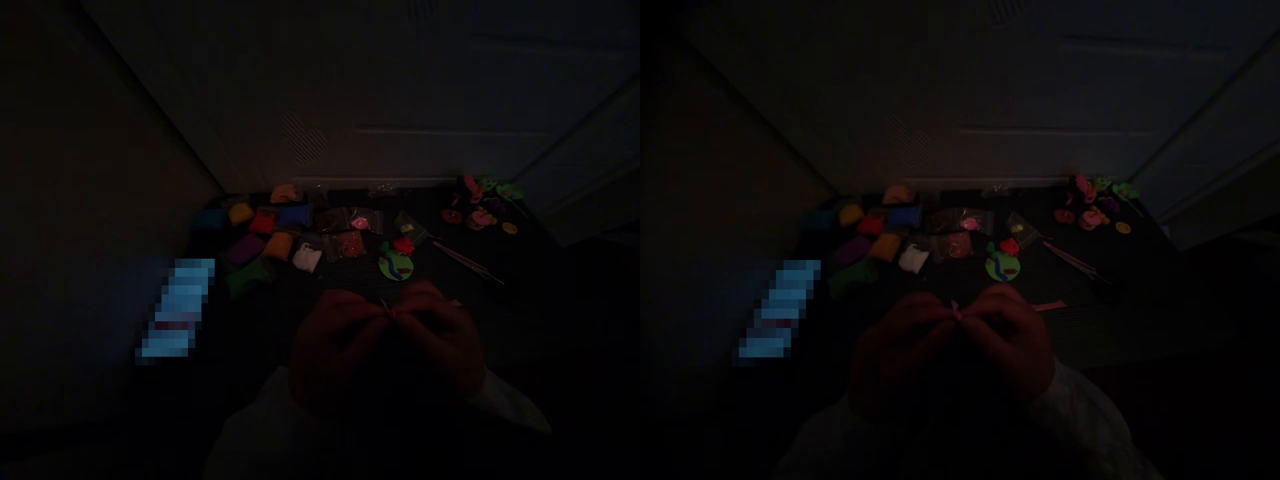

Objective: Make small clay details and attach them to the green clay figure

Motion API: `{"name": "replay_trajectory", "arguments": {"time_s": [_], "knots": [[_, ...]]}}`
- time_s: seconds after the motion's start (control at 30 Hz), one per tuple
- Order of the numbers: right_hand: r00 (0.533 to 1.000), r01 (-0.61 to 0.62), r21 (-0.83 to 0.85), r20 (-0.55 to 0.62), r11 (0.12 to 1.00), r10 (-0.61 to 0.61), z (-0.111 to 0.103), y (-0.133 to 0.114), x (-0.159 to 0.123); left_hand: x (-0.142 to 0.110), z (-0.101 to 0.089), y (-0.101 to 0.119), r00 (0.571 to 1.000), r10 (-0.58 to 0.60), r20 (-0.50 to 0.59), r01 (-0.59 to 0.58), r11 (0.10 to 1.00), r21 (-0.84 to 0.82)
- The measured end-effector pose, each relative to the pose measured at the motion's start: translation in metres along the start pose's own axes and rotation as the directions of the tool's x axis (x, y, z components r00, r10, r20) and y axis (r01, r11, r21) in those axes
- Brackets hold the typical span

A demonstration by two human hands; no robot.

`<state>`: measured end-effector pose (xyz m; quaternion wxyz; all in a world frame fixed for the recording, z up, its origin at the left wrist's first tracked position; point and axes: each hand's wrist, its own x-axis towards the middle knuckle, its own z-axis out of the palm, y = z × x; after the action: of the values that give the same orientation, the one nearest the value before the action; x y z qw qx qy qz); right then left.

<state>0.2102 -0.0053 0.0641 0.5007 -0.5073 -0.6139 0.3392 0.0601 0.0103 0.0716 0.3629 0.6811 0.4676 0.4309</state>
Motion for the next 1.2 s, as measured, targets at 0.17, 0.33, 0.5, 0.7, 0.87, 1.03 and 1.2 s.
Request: {"name": "replay_trajectory", "arguments": {"time_s": [0.17, 0.33, 0.5, 0.7, 0.87, 1.03, 1.2], "knots": [[0.999, 0.025, 0.014, 0.032, 1.000, -0.026, -0.002, -0.002, -0.004, -0.004, 0.002, 0.002, 1.000, 0.021, 0.008, -0.021, 0.999, -0.042], [0.998, 0.052, 0.003, 0.044, 0.999, -0.052, -0.003, -0.005, -0.005, -0.008, 0.004, 0.002, 1.000, 0.002, 0.003, -0.002, 0.996, -0.093], [0.996, 0.076, -0.009, 0.050, 0.997, -0.076, -0.004, -0.005, -0.006, -0.009, 0.006, 0.003, 1.000, -0.010, 0.003, 0.010, 0.990, -0.142], [0.996, 0.080, 0.058, -0.032, 0.995, -0.078, -0.001, 0.002, -0.007, -0.010, 0.006, 0.001, 1.000, 0.001, 0.017, 0.002, 0.987, -0.162], [0.999, 0.031, 0.035, 0.043, 0.999, -0.033, -0.002, 0.004, -0.007, -0.012, 0.007, -0.002, 0.999, 0.017, 0.027, -0.012, 0.984, -0.179], [0.994, 0.015, 0.047, 0.111, 0.999, -0.021, -0.004, 0.003, -0.005, -0.012, 0.007, -0.002, 0.999, 0.012, 0.045, -0.003, 0.979, -0.203], [0.991, 0.011, 0.077, 0.131, 0.997, -0.021, -0.003, 0.003, -0.005, -0.012, 0.007, -0.001, 0.999, -0.003, 0.052, 0.014, 0.975, -0.222]]}}
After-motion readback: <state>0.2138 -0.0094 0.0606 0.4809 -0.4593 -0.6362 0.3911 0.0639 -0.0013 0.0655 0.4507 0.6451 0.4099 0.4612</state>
